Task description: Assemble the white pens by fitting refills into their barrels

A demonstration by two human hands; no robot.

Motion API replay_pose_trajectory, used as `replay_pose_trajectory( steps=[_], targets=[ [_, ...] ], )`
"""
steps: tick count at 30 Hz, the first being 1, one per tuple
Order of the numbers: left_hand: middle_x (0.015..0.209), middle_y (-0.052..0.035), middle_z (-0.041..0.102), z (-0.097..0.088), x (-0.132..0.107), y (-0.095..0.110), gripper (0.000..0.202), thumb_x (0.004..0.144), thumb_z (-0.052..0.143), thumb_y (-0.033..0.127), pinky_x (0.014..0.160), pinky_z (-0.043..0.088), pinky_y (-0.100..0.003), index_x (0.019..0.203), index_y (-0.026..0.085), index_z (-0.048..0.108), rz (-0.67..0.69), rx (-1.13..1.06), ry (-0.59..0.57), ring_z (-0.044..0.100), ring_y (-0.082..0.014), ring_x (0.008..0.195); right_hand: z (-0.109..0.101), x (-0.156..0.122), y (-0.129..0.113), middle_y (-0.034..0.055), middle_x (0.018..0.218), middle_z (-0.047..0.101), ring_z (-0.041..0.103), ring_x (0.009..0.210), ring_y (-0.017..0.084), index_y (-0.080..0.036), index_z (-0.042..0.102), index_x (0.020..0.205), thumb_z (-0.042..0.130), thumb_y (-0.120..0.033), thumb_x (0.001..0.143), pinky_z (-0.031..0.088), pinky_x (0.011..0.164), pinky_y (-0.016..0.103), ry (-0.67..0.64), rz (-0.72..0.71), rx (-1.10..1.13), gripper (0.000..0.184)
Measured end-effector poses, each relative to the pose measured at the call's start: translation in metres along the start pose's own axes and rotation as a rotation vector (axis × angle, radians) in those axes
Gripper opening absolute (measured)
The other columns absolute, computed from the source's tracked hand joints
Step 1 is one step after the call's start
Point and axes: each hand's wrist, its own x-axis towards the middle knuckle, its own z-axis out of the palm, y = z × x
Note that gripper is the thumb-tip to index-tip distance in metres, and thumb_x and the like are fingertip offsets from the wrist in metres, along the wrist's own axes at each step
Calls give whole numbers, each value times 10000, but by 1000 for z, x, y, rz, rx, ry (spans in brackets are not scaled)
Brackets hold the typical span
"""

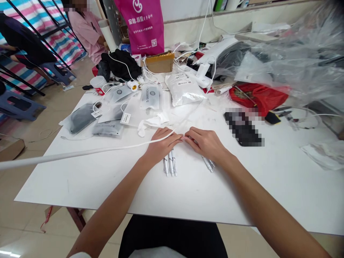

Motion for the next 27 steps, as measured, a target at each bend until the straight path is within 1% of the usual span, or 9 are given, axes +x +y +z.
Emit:
replay_pose_trajectory(
  steps=[2,5,9,13,17,22,27],
  targets=[
    [927,-28,769,-1,1,-2,210,1097,562,359,917,481,-393,1132,258,742,-25,14,23,672,-214,938,-1,0,2,49,863,682,570,667,151,-203,660,990,418,-400,1133,342,583,302,7,4,-24,344],
    [959,-39,776,-5,4,-4,223,1107,534,345,945,473,-399,1145,242,728,-82,29,56,675,-217,953,-3,0,6,61,929,684,575,702,162,-203,668,1080,415,-358,1132,354,594,302,20,3,-73,301],
    [1044,-45,776,-10,6,-4,271,1131,444,294,981,468,-401,1198,247,702,-123,1,26,687,-211,975,-4,-1,11,67,972,671,550,695,167,-217,666,1154,402,-309,1129,345,588,309,10,36,-117,281],
    [1067,-52,760,-11,7,-1,276,1134,416,273,991,464,-396,1192,241,684,-150,-2,8,664,-219,1026,-3,-2,14,68,988,667,542,699,167,-222,668,1157,412,-302,1124,357,599,310,9,36,-122,270],
    [1013,-47,740,-12,7,1,245,1131,441,288,968,469,-378,1144,230,678,-151,-19,-3,645,-204,951,-3,-1,13,61,983,671,548,707,163,-214,677,1146,438,-302,1123,373,603,303,27,12,-137,255],
    [917,-32,712,-12,8,3,230,1125,477,312,924,467,-355,1070,218,680,-147,-16,11,620,-193,897,-2,0,12,50,947,668,555,701,151,-217,691,1119,466,-313,1121,373,603,287,71,-31,-149,244],
    [935,-32,719,-12,8,2,203,1117,501,304,946,474,-357,1078,214,679,-123,-34,19,624,-189,897,-1,0,12,45,947,664,558,718,150,-223,693,1117,493,-297,1113,387,617,285,88,-52,-154,213]
  ],
)
